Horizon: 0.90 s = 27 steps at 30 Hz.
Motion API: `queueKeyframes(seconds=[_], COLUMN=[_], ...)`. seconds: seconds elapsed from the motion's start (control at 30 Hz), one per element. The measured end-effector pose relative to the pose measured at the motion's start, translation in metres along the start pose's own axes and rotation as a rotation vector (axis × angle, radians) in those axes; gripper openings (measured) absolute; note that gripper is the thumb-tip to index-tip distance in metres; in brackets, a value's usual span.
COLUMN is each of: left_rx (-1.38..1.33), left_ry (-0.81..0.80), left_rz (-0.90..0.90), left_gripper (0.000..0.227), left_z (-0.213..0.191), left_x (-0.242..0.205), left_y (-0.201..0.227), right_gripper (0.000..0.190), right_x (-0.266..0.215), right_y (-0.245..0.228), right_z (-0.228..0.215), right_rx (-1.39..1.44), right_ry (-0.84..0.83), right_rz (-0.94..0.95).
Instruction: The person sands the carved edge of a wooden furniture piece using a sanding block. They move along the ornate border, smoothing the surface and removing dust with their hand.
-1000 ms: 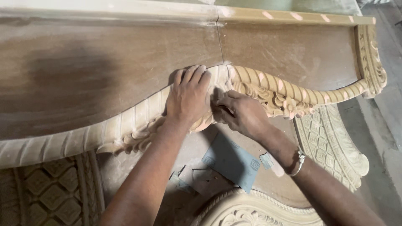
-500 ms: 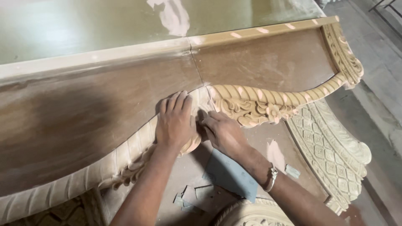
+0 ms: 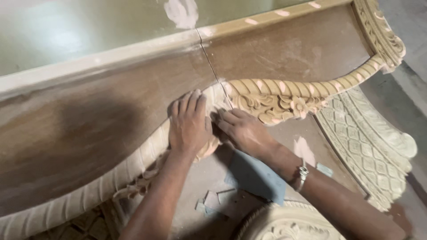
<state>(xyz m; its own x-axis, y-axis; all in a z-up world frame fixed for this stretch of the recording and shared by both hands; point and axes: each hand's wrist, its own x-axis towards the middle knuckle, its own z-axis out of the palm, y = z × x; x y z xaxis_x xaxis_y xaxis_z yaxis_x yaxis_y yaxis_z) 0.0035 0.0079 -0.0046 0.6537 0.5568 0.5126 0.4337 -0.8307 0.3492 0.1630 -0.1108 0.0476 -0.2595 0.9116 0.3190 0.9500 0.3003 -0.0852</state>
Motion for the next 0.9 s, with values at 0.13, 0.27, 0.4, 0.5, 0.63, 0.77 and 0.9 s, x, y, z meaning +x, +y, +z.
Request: queueKeyframes(seconds=[0.13, 0.27, 0.4, 0.5, 0.63, 0.77, 0.9], left_rx=[0.005, 0.022, -0.004, -0.005, -0.008, 0.002, -0.011], left_ry=[-0.024, -0.034, -0.020, -0.048, -0.065, -0.060, -0.055], left_rz=[-0.003, -0.014, -0.005, -0.015, -0.034, -0.041, -0.050], left_gripper=[0.056, 0.054, 0.056, 0.056, 0.057, 0.058, 0.058], left_z=[-0.001, 0.001, -0.001, -0.001, 0.002, 0.004, 0.005], left_x=[-0.007, 0.001, 0.001, -0.004, -0.001, -0.004, -0.006], left_y=[-0.003, -0.001, -0.004, -0.003, -0.001, -0.003, -0.002], right_gripper=[0.022, 0.016, 0.026, 0.028, 0.020, 0.018, 0.025], right_x=[0.010, 0.011, 0.010, 0.008, 0.012, 0.011, -0.001], right_y=[0.014, 0.024, 0.009, 0.003, 0.011, 0.024, 0.022], right_z=[-0.002, -0.007, -0.004, -0.003, -0.005, -0.008, -0.012], right_rx=[-0.193, -0.111, 0.006, -0.037, 0.025, -0.051, 0.011], right_ry=[-0.071, -0.157, -0.086, -0.154, -0.017, -0.124, -0.161], right_rz=[-0.113, 0.027, -0.005, 0.015, -0.139, 0.040, 0.101])
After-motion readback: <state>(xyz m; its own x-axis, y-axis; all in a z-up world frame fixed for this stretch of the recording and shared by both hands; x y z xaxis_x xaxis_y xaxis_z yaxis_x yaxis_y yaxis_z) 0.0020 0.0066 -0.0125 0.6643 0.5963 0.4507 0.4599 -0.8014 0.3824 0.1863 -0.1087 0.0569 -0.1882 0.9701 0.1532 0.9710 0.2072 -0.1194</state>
